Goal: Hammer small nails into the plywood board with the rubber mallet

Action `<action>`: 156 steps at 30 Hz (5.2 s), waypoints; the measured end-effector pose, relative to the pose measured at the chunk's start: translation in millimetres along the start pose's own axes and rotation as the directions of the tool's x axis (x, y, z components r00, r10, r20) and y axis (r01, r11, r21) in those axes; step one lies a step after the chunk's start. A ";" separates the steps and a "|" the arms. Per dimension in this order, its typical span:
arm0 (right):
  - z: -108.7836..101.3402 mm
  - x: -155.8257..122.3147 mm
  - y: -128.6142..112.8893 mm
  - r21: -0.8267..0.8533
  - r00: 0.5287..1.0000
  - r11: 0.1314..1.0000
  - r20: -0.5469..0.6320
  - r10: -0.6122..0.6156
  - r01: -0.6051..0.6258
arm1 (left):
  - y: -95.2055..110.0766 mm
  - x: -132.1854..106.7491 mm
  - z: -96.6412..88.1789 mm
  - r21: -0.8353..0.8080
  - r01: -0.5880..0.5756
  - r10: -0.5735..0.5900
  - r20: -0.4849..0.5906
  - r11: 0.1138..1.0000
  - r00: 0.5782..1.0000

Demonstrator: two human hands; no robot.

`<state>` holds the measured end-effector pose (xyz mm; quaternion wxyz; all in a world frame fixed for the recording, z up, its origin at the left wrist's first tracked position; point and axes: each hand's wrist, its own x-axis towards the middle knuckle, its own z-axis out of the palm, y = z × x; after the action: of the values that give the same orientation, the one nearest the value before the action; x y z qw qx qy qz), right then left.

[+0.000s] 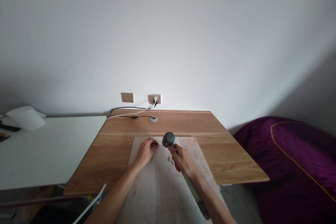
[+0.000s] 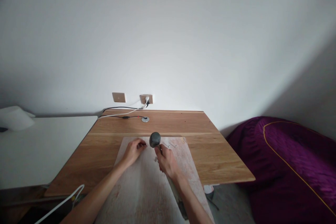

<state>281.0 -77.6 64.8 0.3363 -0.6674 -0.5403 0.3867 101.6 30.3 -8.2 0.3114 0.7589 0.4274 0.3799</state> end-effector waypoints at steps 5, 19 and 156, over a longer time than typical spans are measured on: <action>13.4 18.3 -10.8 0.000 1.000 1.000 0.016 -0.007 0.007 | 2.5 -3.4 -1.3 -0.043 -0.032 0.035 0.057 0.999 0.998; 16.9 22.8 -10.9 0.013 0.999 0.999 -0.005 0.037 -0.037 | 3.9 -4.2 0.9 0.060 -0.029 0.028 0.018 0.998 0.999; 22.0 22.4 5.9 -0.015 0.998 1.000 -0.053 -0.028 0.027 | 4.8 -4.7 0.5 0.097 -0.060 0.062 -0.011 0.993 0.998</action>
<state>267.0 -56.0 45.8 0.3513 -0.6722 -0.5430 0.3604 102.4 23.9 -6.1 0.2597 0.7831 0.4241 0.3734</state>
